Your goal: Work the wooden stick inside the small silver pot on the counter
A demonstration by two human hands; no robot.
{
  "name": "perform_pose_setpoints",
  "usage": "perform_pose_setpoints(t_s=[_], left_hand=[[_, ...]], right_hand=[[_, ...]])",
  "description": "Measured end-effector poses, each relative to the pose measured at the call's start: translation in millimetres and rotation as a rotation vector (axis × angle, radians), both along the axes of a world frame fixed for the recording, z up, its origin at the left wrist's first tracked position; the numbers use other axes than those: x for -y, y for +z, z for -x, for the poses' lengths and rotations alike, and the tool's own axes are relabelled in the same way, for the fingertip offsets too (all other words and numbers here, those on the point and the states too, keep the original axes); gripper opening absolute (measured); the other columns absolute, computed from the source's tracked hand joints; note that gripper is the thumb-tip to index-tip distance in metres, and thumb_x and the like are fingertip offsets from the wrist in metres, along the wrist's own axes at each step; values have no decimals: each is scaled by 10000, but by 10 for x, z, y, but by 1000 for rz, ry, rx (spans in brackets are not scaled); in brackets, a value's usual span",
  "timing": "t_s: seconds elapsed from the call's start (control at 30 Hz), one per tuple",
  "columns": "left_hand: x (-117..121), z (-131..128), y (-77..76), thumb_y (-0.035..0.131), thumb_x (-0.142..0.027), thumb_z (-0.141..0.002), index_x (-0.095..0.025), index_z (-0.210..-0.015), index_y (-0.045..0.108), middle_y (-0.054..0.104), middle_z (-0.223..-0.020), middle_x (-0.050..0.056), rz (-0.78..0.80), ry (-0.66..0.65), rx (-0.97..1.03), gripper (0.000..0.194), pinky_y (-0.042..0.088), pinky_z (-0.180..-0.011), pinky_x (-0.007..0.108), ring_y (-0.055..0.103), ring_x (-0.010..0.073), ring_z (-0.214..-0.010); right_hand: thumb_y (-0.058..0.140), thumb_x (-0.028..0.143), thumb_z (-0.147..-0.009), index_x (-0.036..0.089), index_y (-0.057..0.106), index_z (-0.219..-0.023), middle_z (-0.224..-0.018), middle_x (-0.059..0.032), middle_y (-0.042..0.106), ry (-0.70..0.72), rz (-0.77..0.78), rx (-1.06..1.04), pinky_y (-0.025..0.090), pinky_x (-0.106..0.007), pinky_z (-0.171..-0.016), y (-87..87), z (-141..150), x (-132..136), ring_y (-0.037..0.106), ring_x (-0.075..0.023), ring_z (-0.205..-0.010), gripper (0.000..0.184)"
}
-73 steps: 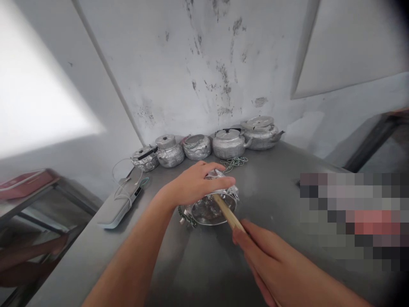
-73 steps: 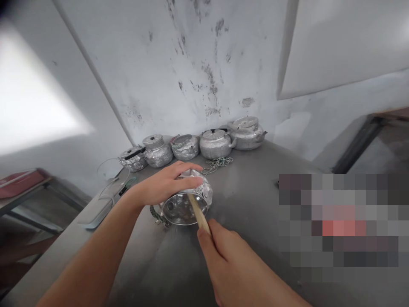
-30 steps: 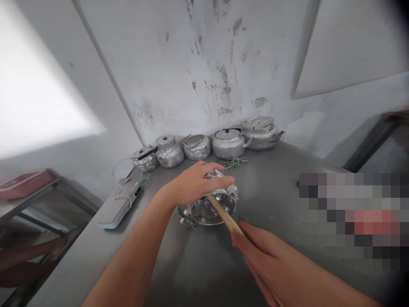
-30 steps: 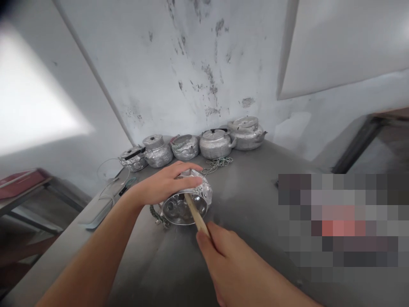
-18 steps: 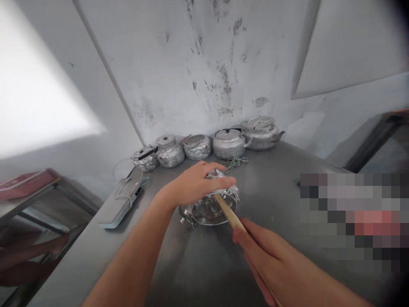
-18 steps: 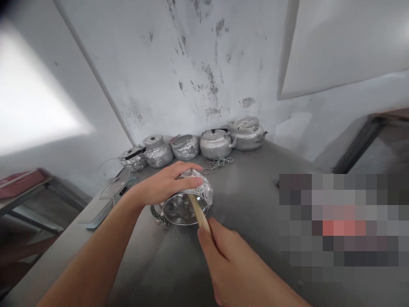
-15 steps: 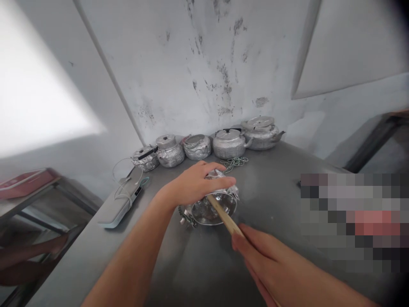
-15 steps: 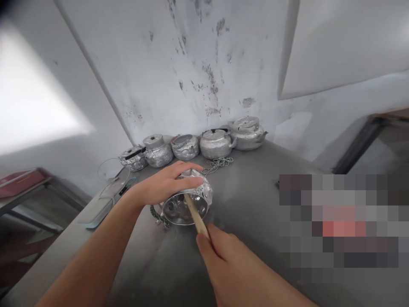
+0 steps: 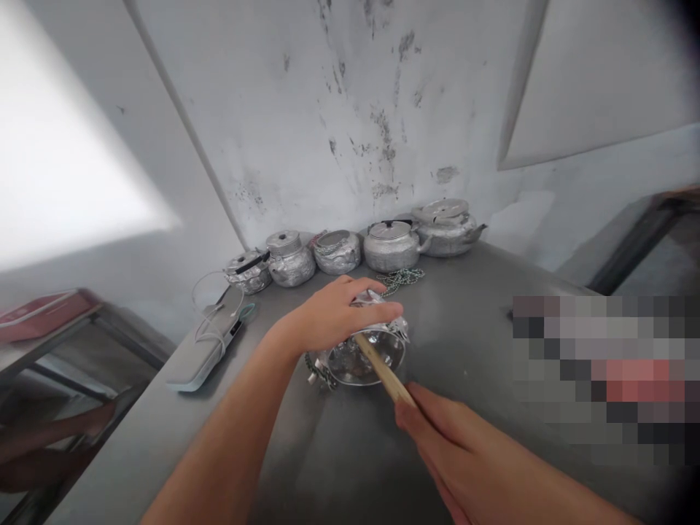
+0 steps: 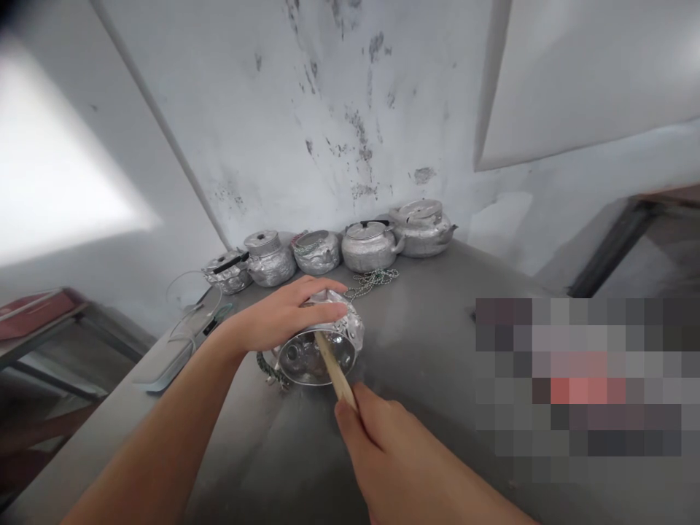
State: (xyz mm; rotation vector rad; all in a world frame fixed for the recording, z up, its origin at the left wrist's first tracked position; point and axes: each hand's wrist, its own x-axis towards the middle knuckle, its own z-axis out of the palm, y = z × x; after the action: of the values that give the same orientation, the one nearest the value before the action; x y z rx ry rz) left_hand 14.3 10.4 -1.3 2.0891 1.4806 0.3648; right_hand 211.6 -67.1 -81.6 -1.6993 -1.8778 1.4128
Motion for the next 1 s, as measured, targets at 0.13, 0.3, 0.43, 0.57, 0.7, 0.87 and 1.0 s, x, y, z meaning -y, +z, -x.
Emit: perform_pose_setpoints(t_s=[0.13, 0.3, 0.43, 0.57, 0.7, 0.87, 1.0], left_hand=[[-4, 4, -10, 494, -775, -905, -345, -1414, 564, 520, -1449, 45, -12, -2, 7, 671, 407, -1065, 396, 514, 310, -1279], [-1, 4, -12, 488, -787, -900, -345, -1411, 565, 533, -1440, 50, -16, -1, 6, 680, 414, -1059, 402, 510, 321, -1286], [-2, 3, -10, 483, -787, -898, -345, -1413, 563, 521, -1447, 52, -7, -4, 3, 684, 416, -1064, 402, 527, 314, -1271], [-5, 6, -10, 467, -808, -884, -353, -1420, 556, 514, -1455, 50, -8, -1, -6, 708, 416, -1069, 417, 517, 331, -1289], [-3, 5, -8, 464, -806, -886, -348, -1433, 547, 507, -1463, 57, 0, -3, -8, 718, 427, -1057, 413, 515, 332, -1291], [-1, 2, -7, 477, -782, -904, -349, -1420, 559, 514, -1458, 56, -9, -7, -4, 679, 398, -1088, 420, 474, 328, -1338], [1, 5, -5, 468, -797, -892, -346, -1424, 553, 510, -1464, 54, -12, -7, -9, 703, 417, -1070, 413, 513, 330, -1297]], right_hand=[[293, 555, -1046, 237, 588, -790, -519, 40, 541, 47, 5, -75, 426, -204, -409, -26, -40, -13, 469, -95, -380, 504], [363, 559, -1030, 227, 586, -698, -440, 43, 477, 36, -34, -40, 376, -217, -384, -31, -24, -26, 425, -98, -346, 519], [317, 537, -1047, 233, 596, -749, -484, 33, 530, 46, -85, -50, 392, -221, -397, -20, -9, -12, 476, -110, -372, 508], [298, 533, -1053, 226, 537, -626, -433, 35, 485, 65, -117, -21, 402, -217, -419, -19, -38, -12, 444, -95, -350, 577], [338, 520, -1044, 243, 543, -699, -501, 38, 526, 30, -68, -61, 419, -217, -417, -49, -69, -29, 485, -108, -389, 488], [435, 556, -1002, 238, 565, -670, -449, 37, 483, 35, -67, -52, 397, -231, -411, -72, -71, -30, 447, -112, -368, 478], [369, 609, -1004, 242, 597, -764, -491, 22, 532, -11, 11, -55, 402, -231, -397, -71, -39, 0, 490, -127, -384, 494]])
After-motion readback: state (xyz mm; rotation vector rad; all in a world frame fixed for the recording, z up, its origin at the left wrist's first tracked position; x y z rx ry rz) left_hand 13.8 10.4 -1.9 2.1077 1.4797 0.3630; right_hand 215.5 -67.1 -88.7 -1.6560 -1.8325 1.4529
